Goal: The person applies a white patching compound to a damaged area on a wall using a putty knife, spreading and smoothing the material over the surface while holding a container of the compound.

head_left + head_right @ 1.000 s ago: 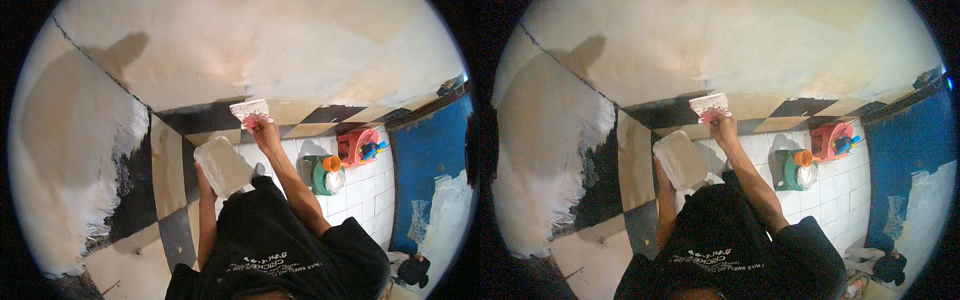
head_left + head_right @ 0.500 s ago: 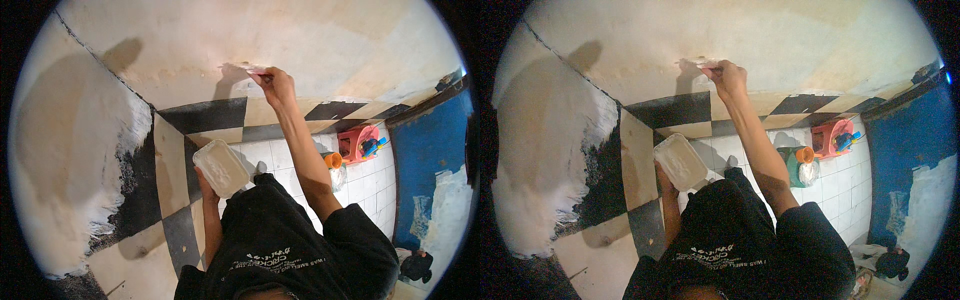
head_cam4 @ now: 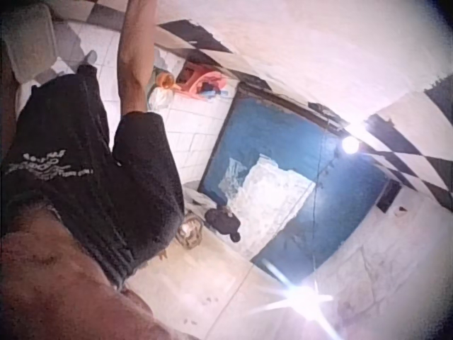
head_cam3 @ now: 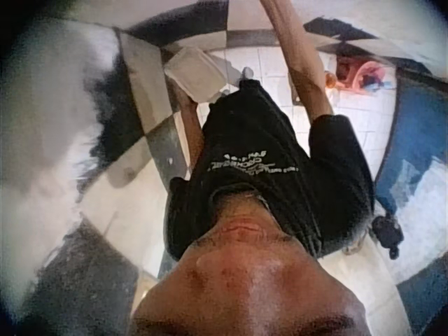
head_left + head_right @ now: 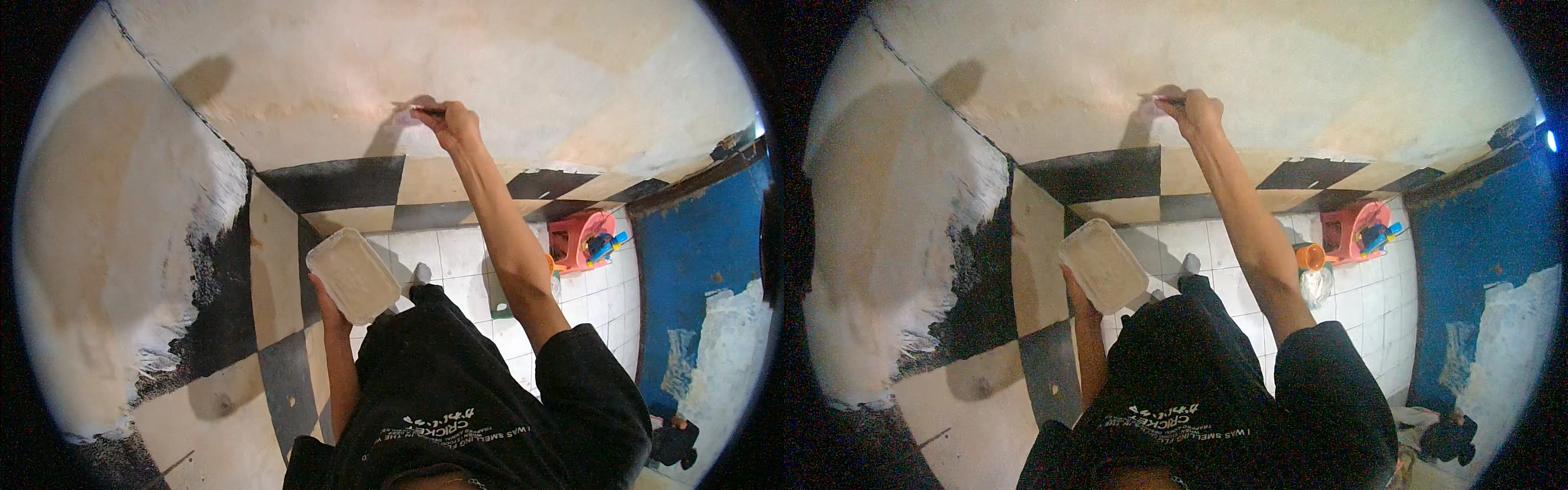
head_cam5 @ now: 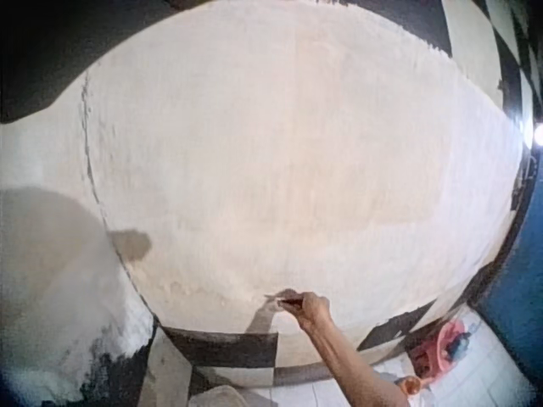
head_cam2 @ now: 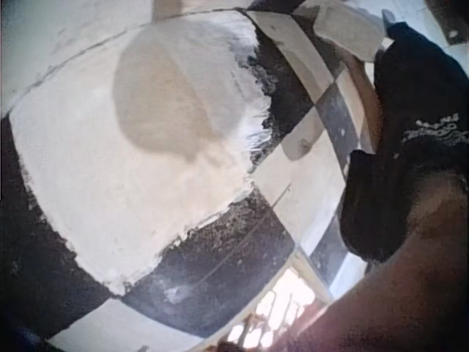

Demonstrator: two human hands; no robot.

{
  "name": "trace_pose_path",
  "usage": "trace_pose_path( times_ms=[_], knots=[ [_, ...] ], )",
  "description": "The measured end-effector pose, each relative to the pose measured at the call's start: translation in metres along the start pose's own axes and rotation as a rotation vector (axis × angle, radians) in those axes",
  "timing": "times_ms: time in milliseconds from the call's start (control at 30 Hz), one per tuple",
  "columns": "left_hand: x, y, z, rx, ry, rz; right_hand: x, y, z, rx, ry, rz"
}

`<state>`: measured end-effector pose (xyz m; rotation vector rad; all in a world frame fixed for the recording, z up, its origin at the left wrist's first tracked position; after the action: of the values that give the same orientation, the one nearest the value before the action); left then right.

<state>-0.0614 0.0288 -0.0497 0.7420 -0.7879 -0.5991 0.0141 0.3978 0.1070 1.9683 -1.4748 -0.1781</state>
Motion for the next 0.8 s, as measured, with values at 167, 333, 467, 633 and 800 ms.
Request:
trace_pose_path(
  times_ms=[167, 333, 467, 633, 800],
  knots=[
    [0.006, 0.005, -0.001, 0.013, -0.006, -0.013, 0.099, 0.009, -0.027, 0.110, -0.096, -0.078],
    [0.006, 0.011, -0.007, -0.031, -0.019, 0.033, 0.058, -0.076, 0.032, 0.178, 0.036, 0.079],
    [0.003, 0.006, -0.005, 0.028, -0.014, 0.014, -0.005, -0.086, 0.034, 0.035, 0.026, 0.149],
    [0.006, 0.010, -0.002, -0.015, 0.003, 0.008, -0.015, -0.039, -0.020, -0.051, 0.116, -0.111],
    [0.010, 0.008, -0.003, 0.021, -0.013, -0.013, 0.089, -0.003, -0.074, 0.121, -0.045, -0.135]
  ],
)
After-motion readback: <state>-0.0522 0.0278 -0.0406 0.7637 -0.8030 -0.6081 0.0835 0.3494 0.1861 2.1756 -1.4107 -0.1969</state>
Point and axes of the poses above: each hand's wrist, its own x-axis away from the middle knuckle, its own y-axis out of the palm, z = x × y, the point moved 8 cm from there along -x, towards the middle knuckle, and after that the axes turned 8 degrees about x, right-handed, at the moved point
